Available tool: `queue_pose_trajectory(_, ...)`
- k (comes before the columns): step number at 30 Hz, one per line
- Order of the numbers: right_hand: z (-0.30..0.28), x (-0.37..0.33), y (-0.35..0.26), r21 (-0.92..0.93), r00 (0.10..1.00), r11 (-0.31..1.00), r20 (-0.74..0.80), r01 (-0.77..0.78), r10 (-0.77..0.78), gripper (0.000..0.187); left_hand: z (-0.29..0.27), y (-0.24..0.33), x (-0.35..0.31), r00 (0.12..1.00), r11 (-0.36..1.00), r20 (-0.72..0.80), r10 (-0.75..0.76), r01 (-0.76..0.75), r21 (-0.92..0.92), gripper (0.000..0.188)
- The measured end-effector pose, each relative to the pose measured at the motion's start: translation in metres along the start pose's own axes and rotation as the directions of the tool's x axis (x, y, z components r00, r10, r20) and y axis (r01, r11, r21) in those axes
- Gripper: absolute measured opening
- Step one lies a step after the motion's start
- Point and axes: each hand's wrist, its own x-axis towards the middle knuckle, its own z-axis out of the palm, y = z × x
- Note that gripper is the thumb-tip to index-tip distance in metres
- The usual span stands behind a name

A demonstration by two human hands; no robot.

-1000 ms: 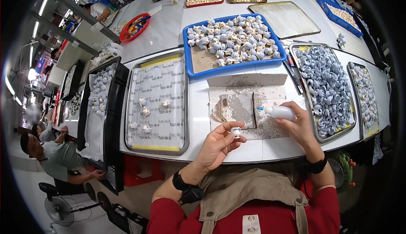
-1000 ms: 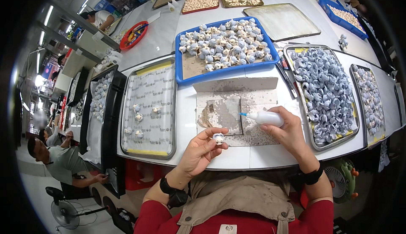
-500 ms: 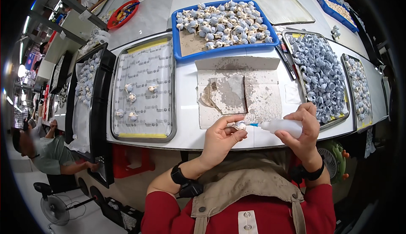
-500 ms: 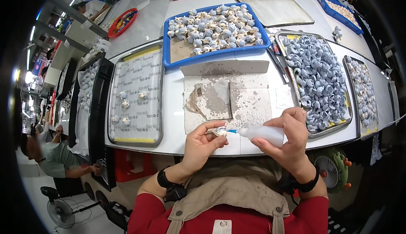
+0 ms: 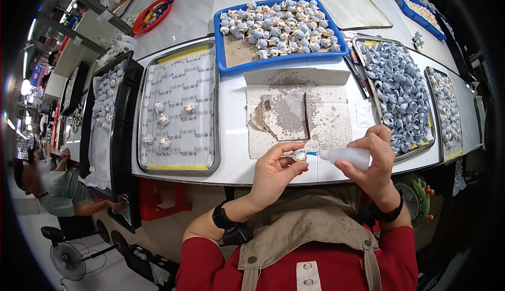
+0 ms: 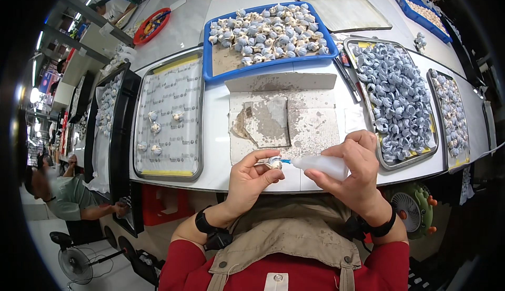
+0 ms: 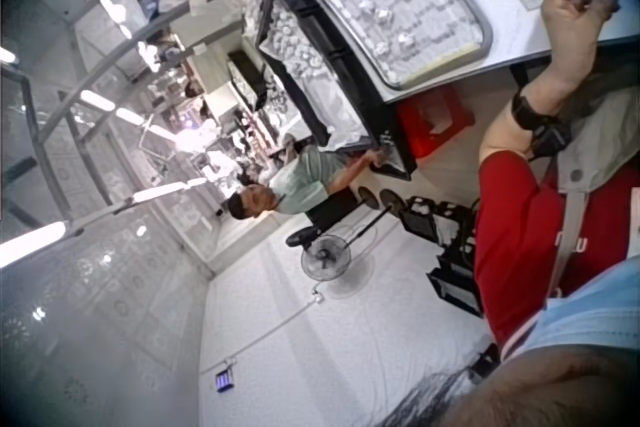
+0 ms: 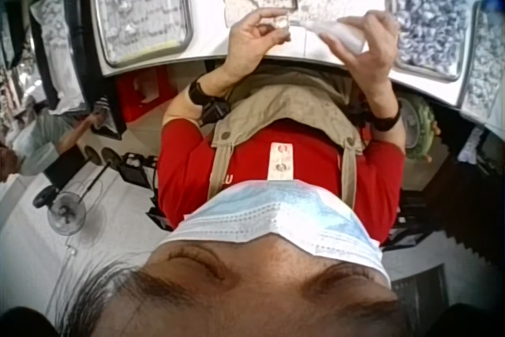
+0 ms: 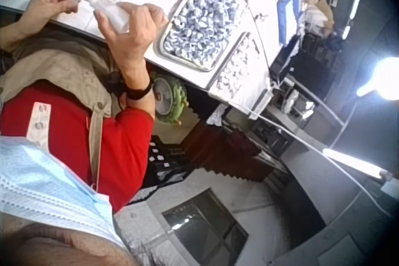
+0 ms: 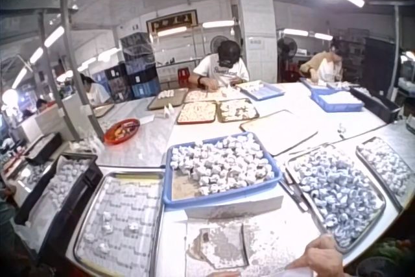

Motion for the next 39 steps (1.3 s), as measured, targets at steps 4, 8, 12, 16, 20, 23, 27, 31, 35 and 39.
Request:
queue_pose_trajectory(4,0.0,-0.003,0.003,0.022,0.999,0.999,-0.021,-0.035,0.036,0.032,-0.001,-0.001,0.001,1.0,1.0,-0.026,0.003,-0.003,0.02,0.039)
queue_pose_trajectory(8,-0.002,-0.003,0.004,0.017,0.998,0.998,-0.015,-0.054,0.054,0.032,-0.003,0.0,0.001,0.999,1.0,-0.037,-0.027,0.027,-0.003,0.037)
queue_pose_trajectory(12,-0.003,0.0,0.002,0.007,0.999,0.999,-0.013,-0.044,0.044,0.031,-0.003,-0.002,0.001,0.999,0.999,-0.036,-0.026,0.026,-0.019,0.037)
queue_pose_trajectory(16,-0.003,0.001,0.002,0.005,0.999,0.999,-0.012,-0.032,0.032,0.031,-0.002,-0.002,0.002,0.999,0.999,-0.033,-0.022,0.021,-0.037,0.037)
queue_pose_trajectory(20,0.0,0.001,0.003,-0.003,1.0,1.0,0.005,-0.017,0.017,0.031,-0.003,-0.001,0.001,0.999,0.999,-0.032,-0.027,0.026,-0.028,0.037)
queue_pose_trajectory(23,0.0,0.002,0.003,0.025,0.999,0.999,0.005,-0.044,0.044,0.03,-0.007,-0.003,0.001,0.999,0.999,-0.04,-0.024,0.023,-0.028,0.037)
queue_pose_trajectory(27,0.008,0.0,0.015,0.075,0.985,0.983,-0.032,-0.165,0.168,0.029,-0.011,-0.001,0.002,0.994,0.992,-0.061,-0.087,0.081,-0.101,0.036)
queue_pose_trajectory(31,0.035,0.001,0.04,0.139,0.92,0.91,0.026,-0.391,0.392,0.028,-0.007,0.004,0.005,1.0,0.996,-0.01,-0.004,0.003,-0.09,0.034)
queue_pose_trajectory(35,0.046,0.002,0.053,0.076,0.897,0.896,0.1,-0.438,0.43,0.029,-0.003,0.009,0.008,0.983,0.985,0.065,0.17,-0.169,-0.019,0.034)
queue_pose_trajectory(39,0.008,0.002,0.081,-0.212,0.965,0.943,-0.093,-0.258,0.244,0.019,-0.003,0.009,0.011,0.992,0.993,0.052,0.113,-0.111,-0.038,0.034)
